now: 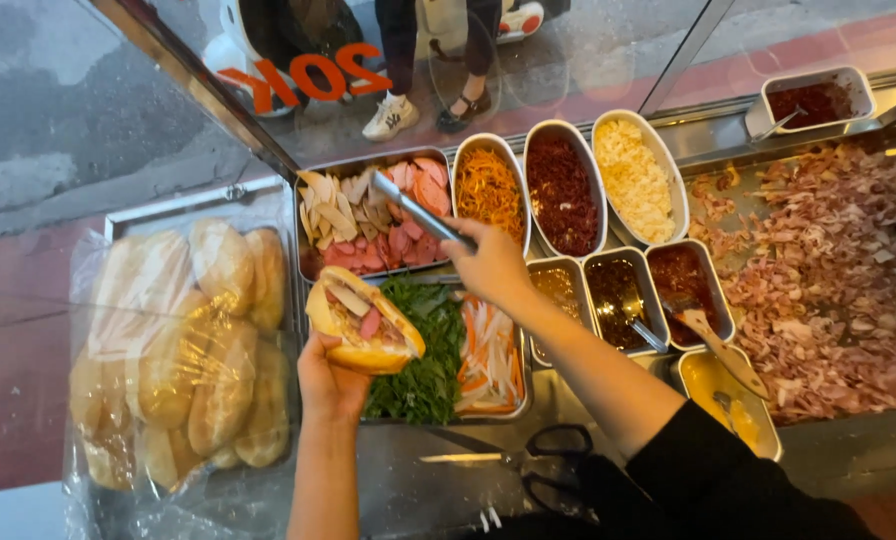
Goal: The person cuts a bread roll open with scissors, then uses tongs to add sauces, sliced meats, shredded vegetables, and fresh greens into the roll. The sandwich is assembled at a street food stall with a vertical rotisserie and multiple ingredient trays.
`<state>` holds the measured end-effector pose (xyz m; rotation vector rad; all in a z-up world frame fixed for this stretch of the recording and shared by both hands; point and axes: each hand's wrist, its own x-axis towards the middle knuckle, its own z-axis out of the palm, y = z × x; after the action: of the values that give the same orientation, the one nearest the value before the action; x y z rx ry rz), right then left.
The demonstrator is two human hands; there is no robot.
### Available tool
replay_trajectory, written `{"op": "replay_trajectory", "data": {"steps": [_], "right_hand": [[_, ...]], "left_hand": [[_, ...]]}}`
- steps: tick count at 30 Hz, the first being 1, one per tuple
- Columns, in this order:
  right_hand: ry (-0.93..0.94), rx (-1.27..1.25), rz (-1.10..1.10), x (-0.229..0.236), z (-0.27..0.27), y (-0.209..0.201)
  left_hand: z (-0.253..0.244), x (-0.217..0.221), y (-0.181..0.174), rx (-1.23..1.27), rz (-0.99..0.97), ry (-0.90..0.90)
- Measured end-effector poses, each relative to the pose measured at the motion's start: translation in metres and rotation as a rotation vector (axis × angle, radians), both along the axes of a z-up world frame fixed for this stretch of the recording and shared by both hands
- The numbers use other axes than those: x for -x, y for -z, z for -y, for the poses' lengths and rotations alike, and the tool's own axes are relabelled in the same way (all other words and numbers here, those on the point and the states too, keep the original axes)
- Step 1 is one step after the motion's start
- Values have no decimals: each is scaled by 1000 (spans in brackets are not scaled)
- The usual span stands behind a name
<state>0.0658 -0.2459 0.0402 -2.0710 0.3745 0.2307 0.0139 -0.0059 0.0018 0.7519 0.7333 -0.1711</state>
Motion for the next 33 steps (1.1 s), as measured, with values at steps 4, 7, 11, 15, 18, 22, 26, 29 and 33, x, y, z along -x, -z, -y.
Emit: {"op": "replay_trajectory", "data": {"steps": [4, 7, 11, 15, 18, 22, 26, 29, 33], "right_hand": [[85, -327, -12, -3, 9, 6], [139, -546, -78, -9, 18, 9], [153, -567, -94, -11, 20, 18], [165, -631, -152, -7, 20, 15], [116, -669, -85, 14, 17, -13], [-195, -478, -47, 72, 20, -47], [-350, -242, -19, 119, 33, -45], [-404, 40, -70, 136, 42, -46], [-466, 148, -95, 131, 49, -69]], "left_hand": [[-3, 1, 2, 36, 6, 43], [-7, -3, 8, 77, -19, 43], [-6, -1, 7, 93, -38, 57], [-4, -1, 1, 113, -44, 42], [-8, -5, 5, 112, -59, 36], [-5, -7, -12, 66, -8, 49], [2, -9, -46, 64, 48, 38], [-33, -17, 41, 127, -12, -145], [-1, -9, -18, 87, 7, -158]]}}
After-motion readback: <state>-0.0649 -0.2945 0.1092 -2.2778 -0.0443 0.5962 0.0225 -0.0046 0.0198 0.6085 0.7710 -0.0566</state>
